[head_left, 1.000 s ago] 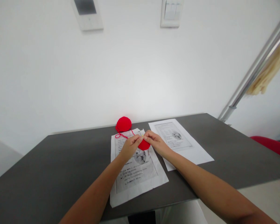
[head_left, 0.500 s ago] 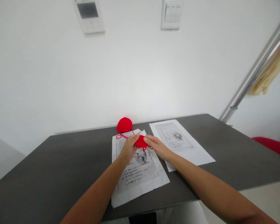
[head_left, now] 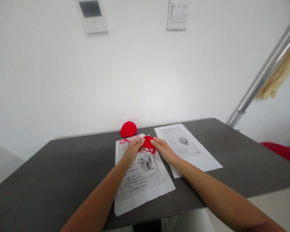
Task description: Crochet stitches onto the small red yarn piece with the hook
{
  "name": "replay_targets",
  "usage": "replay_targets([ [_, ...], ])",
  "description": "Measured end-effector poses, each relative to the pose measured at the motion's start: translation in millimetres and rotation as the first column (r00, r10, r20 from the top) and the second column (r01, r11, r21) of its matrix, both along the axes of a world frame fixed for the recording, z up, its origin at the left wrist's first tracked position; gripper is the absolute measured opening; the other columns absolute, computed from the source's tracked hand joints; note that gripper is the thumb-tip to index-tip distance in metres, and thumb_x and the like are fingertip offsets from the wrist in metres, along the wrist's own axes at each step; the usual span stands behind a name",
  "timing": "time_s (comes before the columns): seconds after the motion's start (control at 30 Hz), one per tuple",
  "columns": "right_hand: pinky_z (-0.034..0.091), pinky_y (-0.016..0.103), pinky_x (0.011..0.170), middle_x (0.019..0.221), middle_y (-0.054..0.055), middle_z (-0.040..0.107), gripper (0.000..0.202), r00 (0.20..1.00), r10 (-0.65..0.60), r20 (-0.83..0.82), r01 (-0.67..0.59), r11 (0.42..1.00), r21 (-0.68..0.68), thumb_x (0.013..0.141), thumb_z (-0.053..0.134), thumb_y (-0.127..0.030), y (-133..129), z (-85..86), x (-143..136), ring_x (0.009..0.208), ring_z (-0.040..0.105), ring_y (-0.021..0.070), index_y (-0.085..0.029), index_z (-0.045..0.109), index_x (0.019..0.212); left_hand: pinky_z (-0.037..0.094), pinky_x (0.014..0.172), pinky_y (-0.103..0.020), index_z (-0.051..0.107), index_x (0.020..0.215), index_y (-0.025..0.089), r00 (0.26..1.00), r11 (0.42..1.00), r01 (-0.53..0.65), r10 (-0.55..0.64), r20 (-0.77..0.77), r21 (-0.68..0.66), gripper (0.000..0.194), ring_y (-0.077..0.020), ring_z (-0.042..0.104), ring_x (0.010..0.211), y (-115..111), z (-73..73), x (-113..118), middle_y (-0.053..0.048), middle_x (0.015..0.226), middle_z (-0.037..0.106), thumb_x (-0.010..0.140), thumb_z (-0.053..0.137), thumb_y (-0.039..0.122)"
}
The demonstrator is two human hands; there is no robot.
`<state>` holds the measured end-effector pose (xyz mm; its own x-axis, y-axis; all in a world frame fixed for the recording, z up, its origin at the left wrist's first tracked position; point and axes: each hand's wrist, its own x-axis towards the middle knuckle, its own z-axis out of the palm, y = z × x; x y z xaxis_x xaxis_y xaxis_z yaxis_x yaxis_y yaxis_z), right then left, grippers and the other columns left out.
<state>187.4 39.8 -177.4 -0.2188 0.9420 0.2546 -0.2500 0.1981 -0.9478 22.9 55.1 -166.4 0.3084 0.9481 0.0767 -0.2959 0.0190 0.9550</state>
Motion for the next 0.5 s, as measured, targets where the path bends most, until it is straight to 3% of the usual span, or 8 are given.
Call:
replay_targets([
  [0.1,0.047,0.033,0.077,0.071,-0.001,0.066,0.040,0.997,0.044,-0.057,-0.046,0.999,-0.027,0.080,0.073,-0.060,-1,0.3,-3,0.071,0.059,0.0175,-0.021,0.070,0.088,0.032,0.054,-0.024,0.061,0.063,0.016,0.999,0.999,-0.012,0.013,-0.032,0.035,0.035,-0.0095,0.043,0.054,1,-1.6,0,0.004,0.053,0.054,0.073,0.083,0.041],
  [0.2,0.049,0.036,0.082,0.075,0.001,0.070,0.040,0.992,0.081,-0.101,-0.086,0.996,-0.038,0.079,0.075,-0.059,-2,1.1,-4,0.077,0.064,0.0198,-0.021,0.072,0.091,0.033,0.055,-0.024,0.060,0.065,0.016,1.000,0.999,-0.016,0.016,-0.004,0.034,0.037,-0.0096,0.042,0.055,-3,-0.3,6,0.004,0.056,0.054,0.071,0.083,0.046],
  [0.4,0.049,0.035,0.080,0.080,0.002,0.071,0.040,0.995,0.064,-0.080,-0.066,0.997,-0.027,0.079,0.074,-0.059,-2,-0.8,-5,0.079,0.063,0.0193,-0.021,0.073,0.093,0.035,0.054,-0.024,0.047,0.062,0.020,0.997,0.999,0.044,-0.044,0.059,-0.004,0.051,-0.0084,0.034,0.051,-12,7.1,14,0.008,0.052,0.037,0.071,0.076,0.060],
  [0.5,0.046,0.034,0.080,0.077,0.000,0.068,0.038,1.000,0.000,-0.029,0.000,1.000,0.001,0.081,0.074,-0.059,-3,-0.8,-4,0.076,0.059,0.0182,-0.021,0.074,0.088,0.034,0.055,-0.025,0.048,0.062,0.020,0.998,0.998,0.065,-0.065,0.017,-0.005,0.051,-0.0092,0.038,0.052,-10,6.7,10,0.006,0.052,0.042,0.074,0.072,0.064],
])
